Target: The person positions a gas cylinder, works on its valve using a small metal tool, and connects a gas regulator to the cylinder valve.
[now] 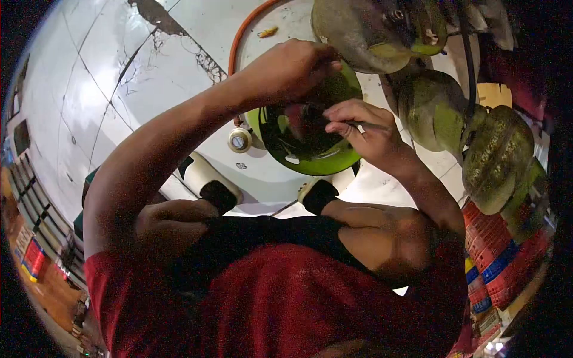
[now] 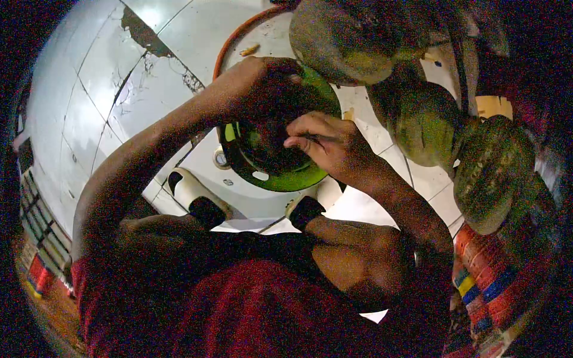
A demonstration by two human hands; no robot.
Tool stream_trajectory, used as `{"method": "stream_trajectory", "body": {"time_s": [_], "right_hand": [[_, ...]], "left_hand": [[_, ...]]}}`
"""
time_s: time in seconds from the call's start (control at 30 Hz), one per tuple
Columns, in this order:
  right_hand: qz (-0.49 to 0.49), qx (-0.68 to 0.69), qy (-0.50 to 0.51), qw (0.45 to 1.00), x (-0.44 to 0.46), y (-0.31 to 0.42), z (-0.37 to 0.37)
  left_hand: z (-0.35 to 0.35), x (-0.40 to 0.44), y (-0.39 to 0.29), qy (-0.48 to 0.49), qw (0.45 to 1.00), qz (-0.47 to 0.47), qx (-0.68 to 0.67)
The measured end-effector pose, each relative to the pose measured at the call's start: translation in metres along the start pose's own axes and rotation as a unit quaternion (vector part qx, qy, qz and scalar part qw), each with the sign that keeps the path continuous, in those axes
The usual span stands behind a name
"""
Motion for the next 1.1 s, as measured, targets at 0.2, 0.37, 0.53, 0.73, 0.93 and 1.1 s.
{"method": "stream_trajectory", "body": {"time_s": [0.2,0.37,0.53,0.73,0.93,1.1], "right_hand": [[0.020,-0.040,0.025,0.999,0.005,0.011,-0.005],[0.047,-0.072,0.042,0.995,0.006,0.014,-0.009],[0.027,-0.080,0.045,0.995,0.006,0.012,-0.010],[0.059,-0.087,0.047,0.993,0.010,0.018,-0.012],[0.067,-0.117,0.057,0.989,0.009,0.017,-0.014],[0.070,-0.115,0.053,0.990,0.009,0.018,-0.012]], "left_hand": [[0.004,-0.001,-0.004,-0.009,1.000,-0.016,0.014],[0.001,-0.001,0.002,-0.020,0.998,-0.047,0.029],[0.000,-0.002,0.001,-0.016,0.999,-0.026,0.027],[0.001,-0.002,0.002,-0.010,0.999,-0.027,0.034],[0.002,-0.002,0.003,-0.001,0.999,-0.041,0.023],[0.001,-0.002,0.001,0.000,0.999,-0.036,0.019]]}}
Point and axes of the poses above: each hand's wrist, its own x-axis towards the middle knuckle, its own z-axis out of the back of the hand, y = z × x, the point moved 6 cm from there along x, towards the middle knuckle, and after that the axes turned 11 degrees about -y, right-handed, at the moved point
